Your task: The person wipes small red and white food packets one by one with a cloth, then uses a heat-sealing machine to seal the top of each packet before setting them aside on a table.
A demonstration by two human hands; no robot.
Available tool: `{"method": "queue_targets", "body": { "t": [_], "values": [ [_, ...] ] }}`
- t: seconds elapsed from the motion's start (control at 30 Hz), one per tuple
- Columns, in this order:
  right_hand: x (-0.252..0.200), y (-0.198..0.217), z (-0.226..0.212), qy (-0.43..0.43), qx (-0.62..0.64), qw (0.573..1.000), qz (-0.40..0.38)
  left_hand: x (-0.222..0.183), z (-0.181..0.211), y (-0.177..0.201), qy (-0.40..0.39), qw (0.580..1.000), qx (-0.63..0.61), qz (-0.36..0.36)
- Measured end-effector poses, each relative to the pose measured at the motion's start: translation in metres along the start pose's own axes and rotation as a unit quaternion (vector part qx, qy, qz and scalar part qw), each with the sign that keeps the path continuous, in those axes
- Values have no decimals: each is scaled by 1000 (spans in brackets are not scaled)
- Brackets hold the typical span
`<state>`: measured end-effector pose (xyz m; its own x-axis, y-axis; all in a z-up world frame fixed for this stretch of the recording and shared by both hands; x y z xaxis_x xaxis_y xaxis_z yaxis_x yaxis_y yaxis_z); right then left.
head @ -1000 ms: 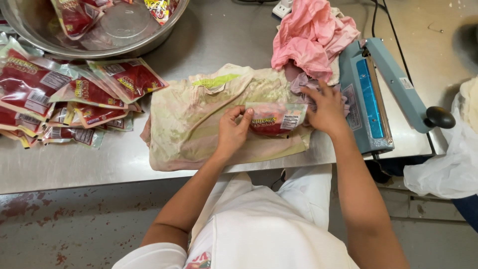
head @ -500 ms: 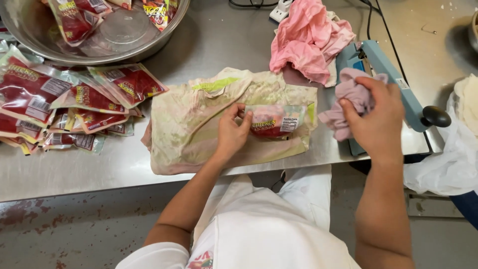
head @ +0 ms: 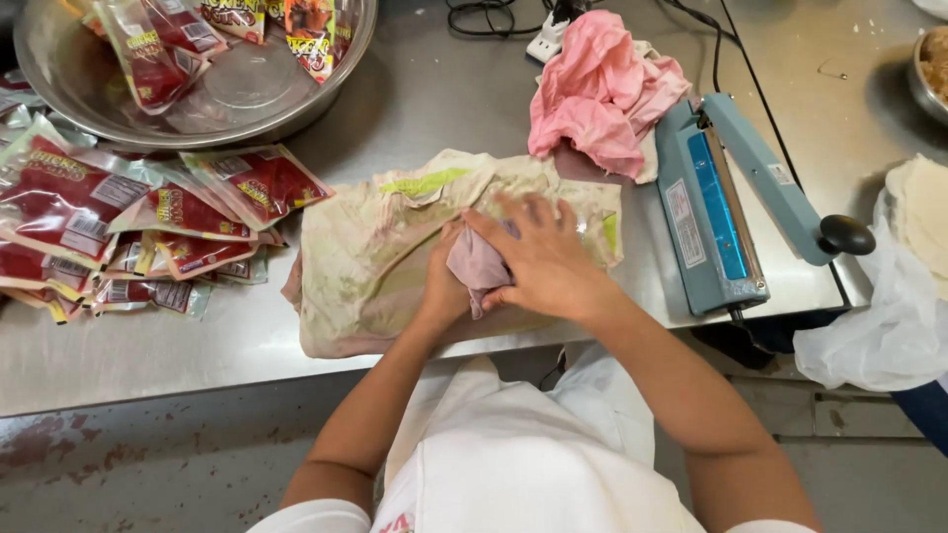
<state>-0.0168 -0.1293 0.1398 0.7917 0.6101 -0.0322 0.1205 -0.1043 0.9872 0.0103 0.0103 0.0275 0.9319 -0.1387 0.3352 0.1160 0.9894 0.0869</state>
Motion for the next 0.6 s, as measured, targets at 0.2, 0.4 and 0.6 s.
{"method": "queue_targets", "body": {
  "t": [0.2, 0.4, 0.6],
  "values": [
    [18, -24, 33, 55, 47, 996, -50, -10, -79, -10, -13, 999, -12, 40],
    [33, -45, 54, 76, 15, 995, -60, -8, -89, -12, -28, 997, 16, 75],
    [27, -42, 65, 62, 14, 997, -53, -10, -51, -12, -28, 989, 101, 107]
  ]
}}
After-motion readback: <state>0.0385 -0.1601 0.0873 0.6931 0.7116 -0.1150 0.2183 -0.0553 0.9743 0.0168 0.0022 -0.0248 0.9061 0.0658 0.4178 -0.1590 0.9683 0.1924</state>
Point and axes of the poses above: each hand's wrist, its own x-axis towards the middle knuckle, its own y-axis out of the back of the hand, z = x × y, the point moved 2 cm from there along x, towards the middle knuckle, and after that the axes turned 12 degrees about y, right-handed, at the moved point
